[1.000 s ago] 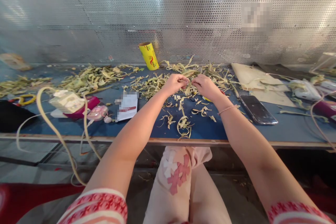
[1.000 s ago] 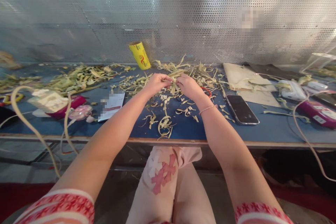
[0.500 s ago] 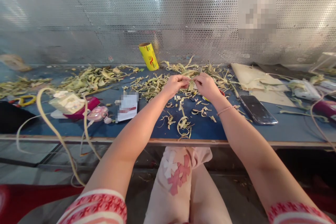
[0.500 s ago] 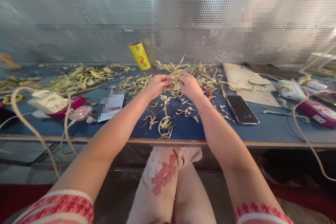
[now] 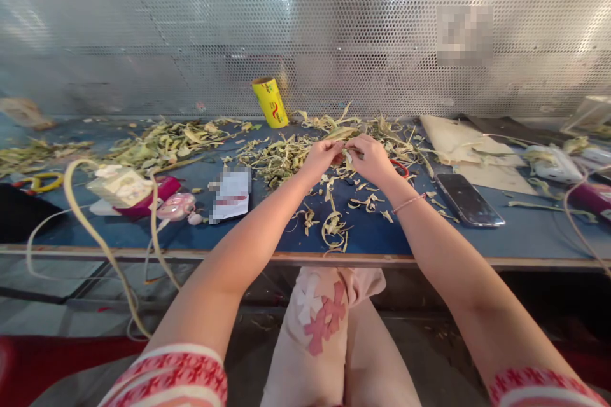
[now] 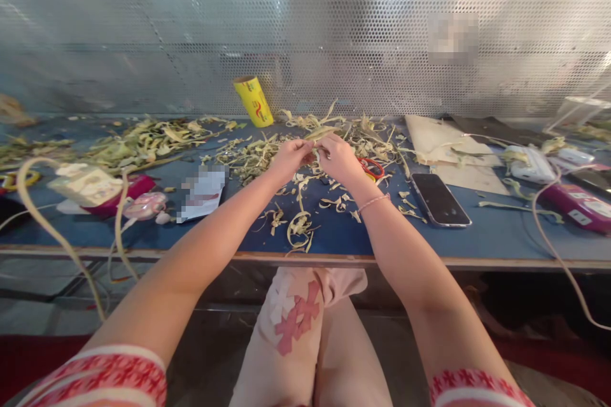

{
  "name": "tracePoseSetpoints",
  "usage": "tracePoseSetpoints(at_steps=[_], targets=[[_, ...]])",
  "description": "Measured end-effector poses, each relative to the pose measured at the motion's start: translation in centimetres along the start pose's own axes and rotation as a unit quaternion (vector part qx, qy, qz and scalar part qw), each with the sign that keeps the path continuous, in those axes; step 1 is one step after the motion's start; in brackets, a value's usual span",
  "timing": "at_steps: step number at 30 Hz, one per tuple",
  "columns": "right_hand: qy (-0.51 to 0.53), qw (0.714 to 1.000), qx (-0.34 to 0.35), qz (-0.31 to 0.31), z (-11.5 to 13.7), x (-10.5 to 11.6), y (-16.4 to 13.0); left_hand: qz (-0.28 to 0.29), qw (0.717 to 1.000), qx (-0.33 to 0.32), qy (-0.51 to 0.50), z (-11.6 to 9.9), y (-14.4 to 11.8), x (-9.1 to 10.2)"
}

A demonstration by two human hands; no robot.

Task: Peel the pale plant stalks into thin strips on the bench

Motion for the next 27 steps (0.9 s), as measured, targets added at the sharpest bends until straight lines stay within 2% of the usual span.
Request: tracePoseSetpoints(at_steps=[3, 6, 8, 10, 14, 20, 27], targets=[[0.023, 1.000, -0.006, 0.001, -0.2, -0.1, 0.1, -0.018, 0.999, 0.023, -0.035, 0.2, 0.0, -0.1], [0.056, 0.997, -0.045, -0.005, -0.4, 0.1, 0.2, -0.059, 0.996, -0.030, 0.059, -0.4, -0.3, 0.2], [0.069, 0.995, -0.075, -0.011, -0.4, 0.2, 0.2, -0.080, 0.984, -0.075, 0.141, -1.0, -0.6, 0.3], [0.067, 0.993, -0.090, -0.027, -0.2, 0.3, 0.2, -0.088, 0.976, -0.097, 0.176, -1.5, -0.8, 0.1], [0.044, 0.995, -0.075, -0.055, 0.1, 0.5, 0.1, -0.085, 0.980, -0.088, 0.154, -1.7, -0.9, -0.4], [-0.001, 0.998, -0.044, -0.041, 0.5, 0.4, -0.1, -0.070, 0.985, -0.069, 0.140, -1.6, -0.9, -1.0], [0.016, 0.996, -0.060, -0.063, 0.2, 0.5, 0.0, -0.080, 0.993, -0.058, 0.071, -0.7, -0.5, -1.1]])
Point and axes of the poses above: each hand's wrist, its own y-axis towards the middle knuckle, its own x-axis out of the back of the hand, z = x × y, the point moved 3 cm from there along y, towards the middle knuckle
